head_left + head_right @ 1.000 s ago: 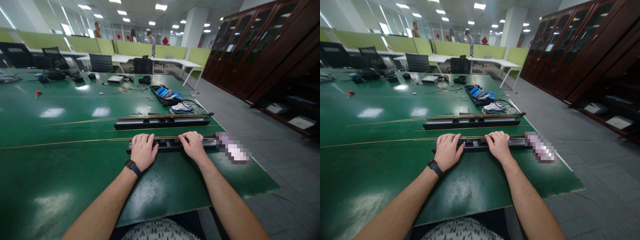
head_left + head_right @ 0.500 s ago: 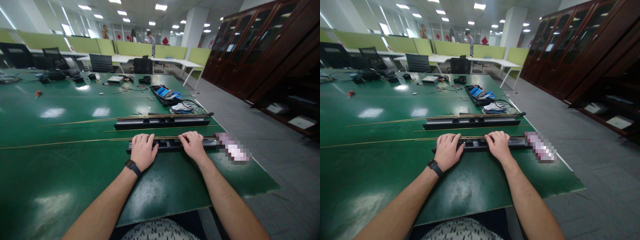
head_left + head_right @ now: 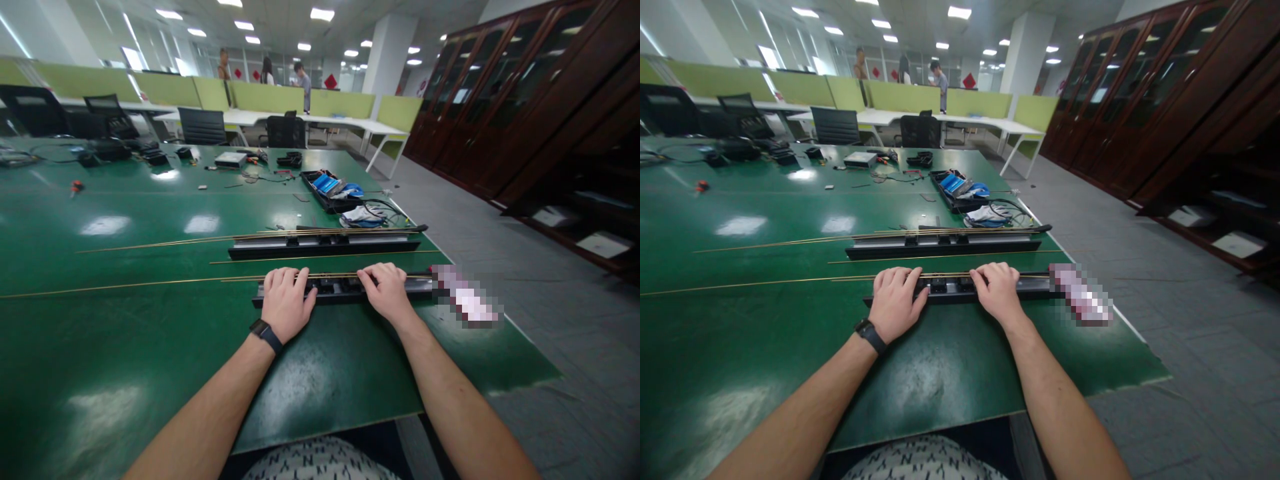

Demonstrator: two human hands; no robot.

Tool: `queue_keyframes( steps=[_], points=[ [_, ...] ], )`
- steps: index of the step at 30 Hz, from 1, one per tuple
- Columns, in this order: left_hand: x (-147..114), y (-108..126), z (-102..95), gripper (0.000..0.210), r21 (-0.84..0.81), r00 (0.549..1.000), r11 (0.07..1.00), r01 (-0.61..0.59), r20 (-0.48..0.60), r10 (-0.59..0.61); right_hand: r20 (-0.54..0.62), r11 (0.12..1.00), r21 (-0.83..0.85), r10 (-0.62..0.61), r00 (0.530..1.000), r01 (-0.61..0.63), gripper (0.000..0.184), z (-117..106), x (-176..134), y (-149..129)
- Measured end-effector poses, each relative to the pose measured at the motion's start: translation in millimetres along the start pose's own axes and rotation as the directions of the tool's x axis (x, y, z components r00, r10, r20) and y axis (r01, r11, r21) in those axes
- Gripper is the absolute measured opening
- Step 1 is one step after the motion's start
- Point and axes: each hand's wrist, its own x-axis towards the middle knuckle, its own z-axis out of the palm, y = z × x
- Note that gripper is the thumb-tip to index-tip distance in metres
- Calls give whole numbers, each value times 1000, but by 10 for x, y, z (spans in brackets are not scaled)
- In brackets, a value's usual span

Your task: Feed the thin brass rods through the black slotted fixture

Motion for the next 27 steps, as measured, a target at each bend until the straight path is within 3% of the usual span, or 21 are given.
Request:
queue_keyframes(
  steps=[27],
  points=[
    [0,1,-13,42,10,1000,1000,-1,8,1,5,1000,-6,19,1000,-19,32,-10,-2,-1]
  ],
)
